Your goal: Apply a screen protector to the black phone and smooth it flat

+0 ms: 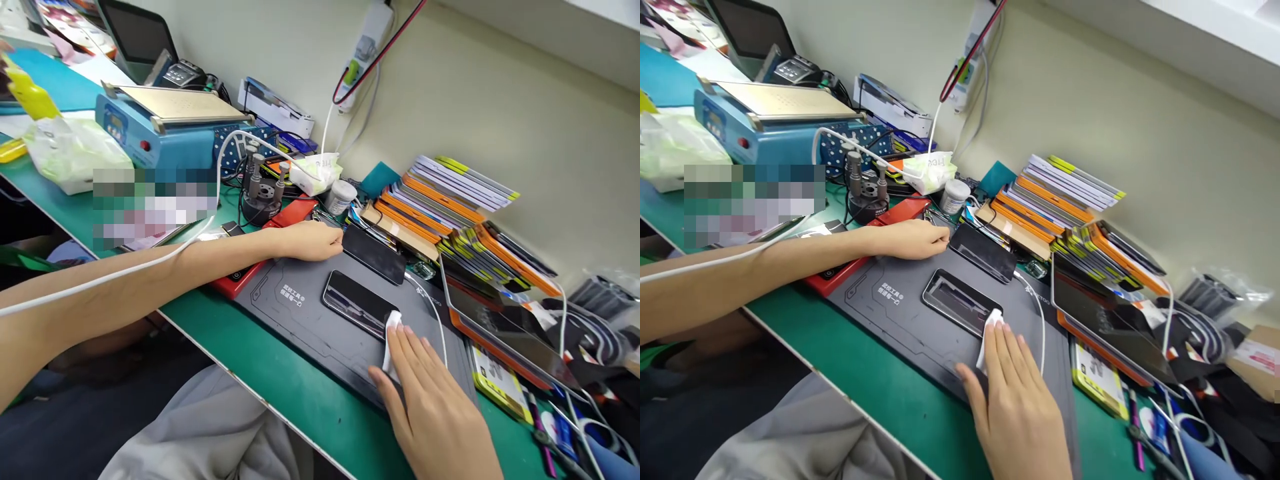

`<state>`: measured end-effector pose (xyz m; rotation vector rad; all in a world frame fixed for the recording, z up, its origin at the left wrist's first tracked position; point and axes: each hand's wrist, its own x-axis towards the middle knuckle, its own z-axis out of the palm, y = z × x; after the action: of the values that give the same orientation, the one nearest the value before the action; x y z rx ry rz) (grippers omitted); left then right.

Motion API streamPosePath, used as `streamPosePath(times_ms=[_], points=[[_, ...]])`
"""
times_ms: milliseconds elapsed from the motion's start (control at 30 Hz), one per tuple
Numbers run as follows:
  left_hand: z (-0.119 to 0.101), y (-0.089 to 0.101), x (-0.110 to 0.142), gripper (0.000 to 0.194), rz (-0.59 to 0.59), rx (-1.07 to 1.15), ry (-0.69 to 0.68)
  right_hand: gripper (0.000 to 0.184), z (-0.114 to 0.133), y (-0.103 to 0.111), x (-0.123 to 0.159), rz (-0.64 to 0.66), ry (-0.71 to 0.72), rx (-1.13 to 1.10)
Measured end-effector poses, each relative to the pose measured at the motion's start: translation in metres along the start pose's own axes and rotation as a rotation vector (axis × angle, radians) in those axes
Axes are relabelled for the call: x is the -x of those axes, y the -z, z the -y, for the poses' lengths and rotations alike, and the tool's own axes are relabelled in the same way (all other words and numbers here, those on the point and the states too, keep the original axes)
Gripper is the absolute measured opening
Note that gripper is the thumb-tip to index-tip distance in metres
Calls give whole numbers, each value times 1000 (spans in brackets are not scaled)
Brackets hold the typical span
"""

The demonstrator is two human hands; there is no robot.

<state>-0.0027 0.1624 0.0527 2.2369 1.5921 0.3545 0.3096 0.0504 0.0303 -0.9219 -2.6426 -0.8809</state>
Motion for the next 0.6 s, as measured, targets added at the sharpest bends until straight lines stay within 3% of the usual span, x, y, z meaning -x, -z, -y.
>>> streamPosePath(times_ms=[100, 300, 433, 600], points=[[-1, 1, 2, 29, 5, 10, 7, 62, -3, -4, -1, -12, 4, -3], [1, 3, 2, 25, 11, 119, -14, 66, -20, -17, -31, 24, -15, 30], [4, 4, 0, 30, 0, 193, -25, 67, 0, -8, -59, 24, 96, -54], [4, 0, -2, 32, -16, 174, -19, 70, 33, -18, -108, 37, 77, -167]])
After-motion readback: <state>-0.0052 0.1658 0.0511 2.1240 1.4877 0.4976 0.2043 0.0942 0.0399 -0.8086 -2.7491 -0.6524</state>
